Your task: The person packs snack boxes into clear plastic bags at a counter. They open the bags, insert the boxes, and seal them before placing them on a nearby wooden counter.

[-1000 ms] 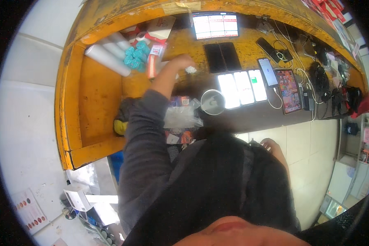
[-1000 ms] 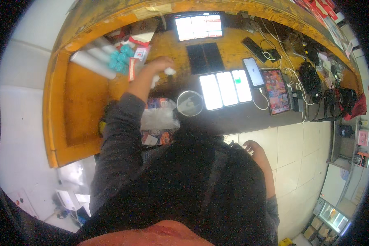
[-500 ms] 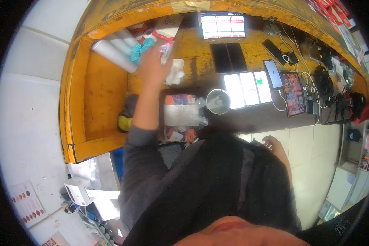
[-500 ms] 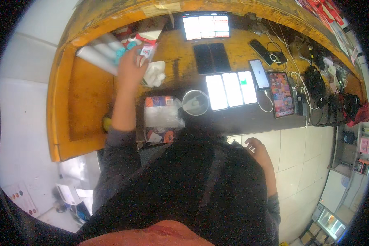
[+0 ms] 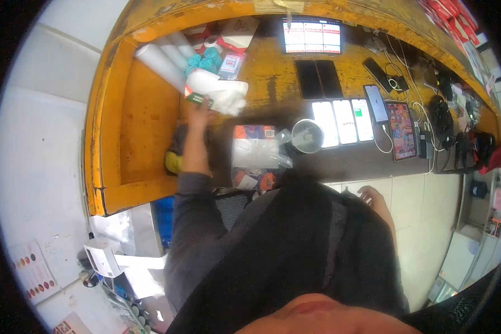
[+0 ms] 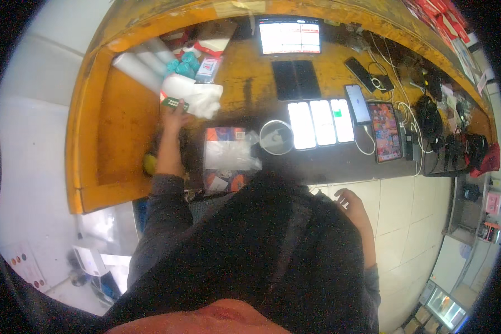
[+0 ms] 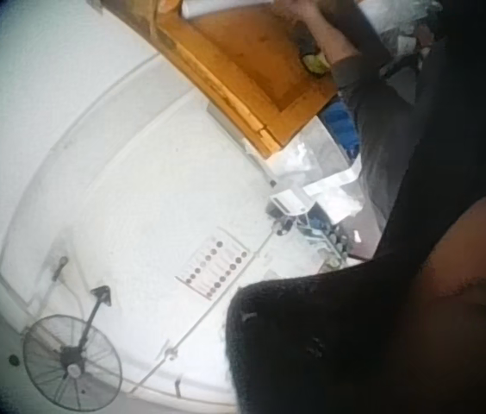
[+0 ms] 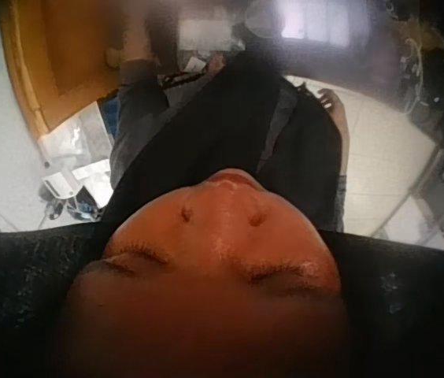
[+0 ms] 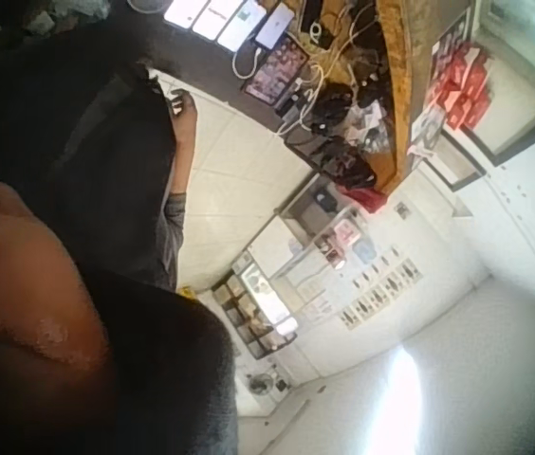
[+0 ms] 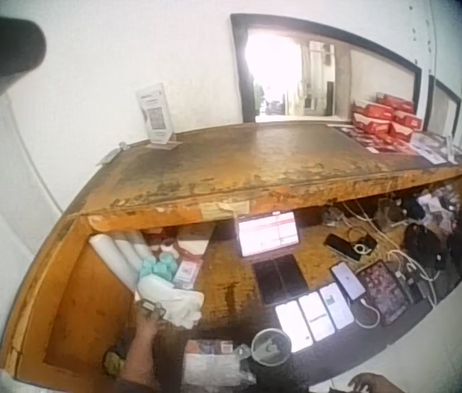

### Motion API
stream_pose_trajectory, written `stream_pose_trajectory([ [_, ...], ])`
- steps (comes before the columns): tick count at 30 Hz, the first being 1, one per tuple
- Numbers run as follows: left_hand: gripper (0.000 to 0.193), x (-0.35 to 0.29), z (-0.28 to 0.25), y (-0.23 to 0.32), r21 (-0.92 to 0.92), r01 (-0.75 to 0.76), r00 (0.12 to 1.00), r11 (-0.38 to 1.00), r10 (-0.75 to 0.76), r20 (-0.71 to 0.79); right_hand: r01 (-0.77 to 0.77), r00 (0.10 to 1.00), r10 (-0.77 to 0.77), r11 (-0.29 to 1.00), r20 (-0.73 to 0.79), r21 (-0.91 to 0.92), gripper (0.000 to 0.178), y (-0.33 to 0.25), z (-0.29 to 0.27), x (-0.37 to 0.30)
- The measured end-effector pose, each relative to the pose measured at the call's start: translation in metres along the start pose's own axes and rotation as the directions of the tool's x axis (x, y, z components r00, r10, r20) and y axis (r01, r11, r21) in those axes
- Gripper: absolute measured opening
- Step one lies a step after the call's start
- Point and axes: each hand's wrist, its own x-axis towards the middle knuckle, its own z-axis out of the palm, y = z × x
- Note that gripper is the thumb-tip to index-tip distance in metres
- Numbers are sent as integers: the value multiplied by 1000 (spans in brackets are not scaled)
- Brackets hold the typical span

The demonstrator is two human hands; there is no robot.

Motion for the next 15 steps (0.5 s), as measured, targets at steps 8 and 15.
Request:
stream_pose_trajectory([
  [8,36,82,-90,2,308,-212,962,927,254,-101,-3,1000,3,1000,28,9,23,1,9,5],
  [15,42,71,-82,32,737,-288,815,611,560,-146,27,996,-26,1000,83,-16,24,10,12,15],
])
